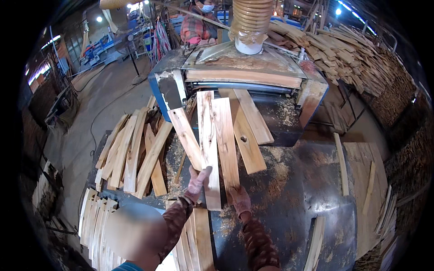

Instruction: The person feeds wooden planks into a planer machine one by one to smooth their surfaces. After processing, the person stacks the finished planks into a neat pile on the floor. The person wears gloves and an apron while working in a workshop environment.

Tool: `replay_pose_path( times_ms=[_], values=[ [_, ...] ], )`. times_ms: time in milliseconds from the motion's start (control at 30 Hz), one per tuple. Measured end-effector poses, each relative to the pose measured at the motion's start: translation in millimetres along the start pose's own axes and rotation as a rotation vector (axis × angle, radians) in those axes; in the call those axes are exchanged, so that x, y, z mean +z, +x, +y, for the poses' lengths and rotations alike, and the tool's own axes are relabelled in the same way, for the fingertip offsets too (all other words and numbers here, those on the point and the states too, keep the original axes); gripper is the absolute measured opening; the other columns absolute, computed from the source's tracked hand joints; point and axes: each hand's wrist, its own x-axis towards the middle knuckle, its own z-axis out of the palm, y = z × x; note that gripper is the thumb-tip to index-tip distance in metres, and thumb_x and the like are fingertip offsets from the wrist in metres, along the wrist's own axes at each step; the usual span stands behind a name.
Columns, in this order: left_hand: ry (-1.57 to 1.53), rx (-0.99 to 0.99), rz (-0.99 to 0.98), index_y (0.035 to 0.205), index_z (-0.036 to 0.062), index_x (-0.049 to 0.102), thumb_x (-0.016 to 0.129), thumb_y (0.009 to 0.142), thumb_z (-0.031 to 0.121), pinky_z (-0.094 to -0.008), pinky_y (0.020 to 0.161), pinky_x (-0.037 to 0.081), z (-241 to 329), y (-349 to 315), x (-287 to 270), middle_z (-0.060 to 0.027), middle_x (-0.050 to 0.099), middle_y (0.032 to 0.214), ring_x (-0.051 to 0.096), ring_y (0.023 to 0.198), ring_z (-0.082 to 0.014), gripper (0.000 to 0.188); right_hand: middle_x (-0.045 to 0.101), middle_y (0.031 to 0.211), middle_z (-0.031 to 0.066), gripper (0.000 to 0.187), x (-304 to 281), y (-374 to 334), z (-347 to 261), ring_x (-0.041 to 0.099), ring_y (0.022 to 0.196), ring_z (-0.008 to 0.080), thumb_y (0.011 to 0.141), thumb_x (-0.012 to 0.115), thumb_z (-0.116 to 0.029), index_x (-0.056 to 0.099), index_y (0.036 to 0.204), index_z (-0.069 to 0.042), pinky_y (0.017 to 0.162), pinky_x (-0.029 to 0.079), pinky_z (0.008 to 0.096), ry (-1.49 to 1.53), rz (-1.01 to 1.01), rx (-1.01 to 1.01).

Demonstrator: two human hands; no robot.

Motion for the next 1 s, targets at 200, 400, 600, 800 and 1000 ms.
replay_pose_path(
  times_ms=[200,400,600,800,1000],
  values=[
    [-0.227,-0.087,-0.064,0.136,-0.0005,0.048,0.082,0.078,0.017,-0.0395,0.096,0.05,6.4,-4.4,5.6,-0.0117,0.062,0.122,0.06,0.11,-0.0217,0.069,0.068,0.098,0.0024,0.031,-20.4,-40.0,40.1,0.06,0.085,0.0148,0.094,0.067,-0.026,0.066,0.11,0.0,0.076,0.05,0.0316,0.096,0.084,-0.146],
    [-0.165,-0.173,-0.015,0.125,-0.0051,0.057,0.08,0.079,0.017,-0.0356,0.098,0.049,59.1,-88.9,8.6,-0.0116,0.069,0.112,0.064,0.107,-0.0225,0.056,0.066,0.073,0.0029,0.035,-112.1,-189.9,86.4,0.061,0.072,0.0162,0.09,0.07,-0.035,0.071,0.089,0.0,0.068,0.049,0.0331,-0.019,0.529,0.103],
    [-0.132,-0.379,0.057,0.111,-0.0008,0.065,0.074,0.086,0.014,-0.0332,0.075,0.058,3.3,-247.0,-5.3,-0.0098,0.071,0.093,0.069,0.084,-0.0201,0.03,0.058,0.123,0.0205,0.053,-98.5,-296.7,50.0,0.056,0.113,0.0329,0.082,0.071,-0.031,0.056,0.126,-0.005,0.092,0.046,0.0387,-1.049,0.577,-0.077],
    [0.964,0.302,-0.433,0.117,-0.0005,0.062,0.054,0.098,0.024,-0.0392,0.076,0.054,-193.8,-369.2,-72.2,-0.0131,0.067,0.092,0.067,0.086,-0.0264,0.032,0.059,0.129,0.0206,0.07,-2.0,-284.4,82.7,0.057,0.119,0.0338,0.084,0.072,-0.036,0.046,0.137,0.002,0.098,0.046,0.0381,-0.638,-0.034,0.122],
    [1.329,0.591,-0.356,0.114,0.0094,0.059,0.05,0.092,0.015,-0.0398,0.07,0.053,-92.6,-356.9,-74.7,-0.011,0.065,0.095,0.063,0.08,-0.0238,0.024,0.059,0.128,0.0255,0.08,2.1,-285.6,101.3,0.057,0.119,0.0409,0.082,0.071,-0.038,0.039,0.144,0.002,0.099,0.047,0.0425,-0.078,-0.197,0.005]
  ],
)
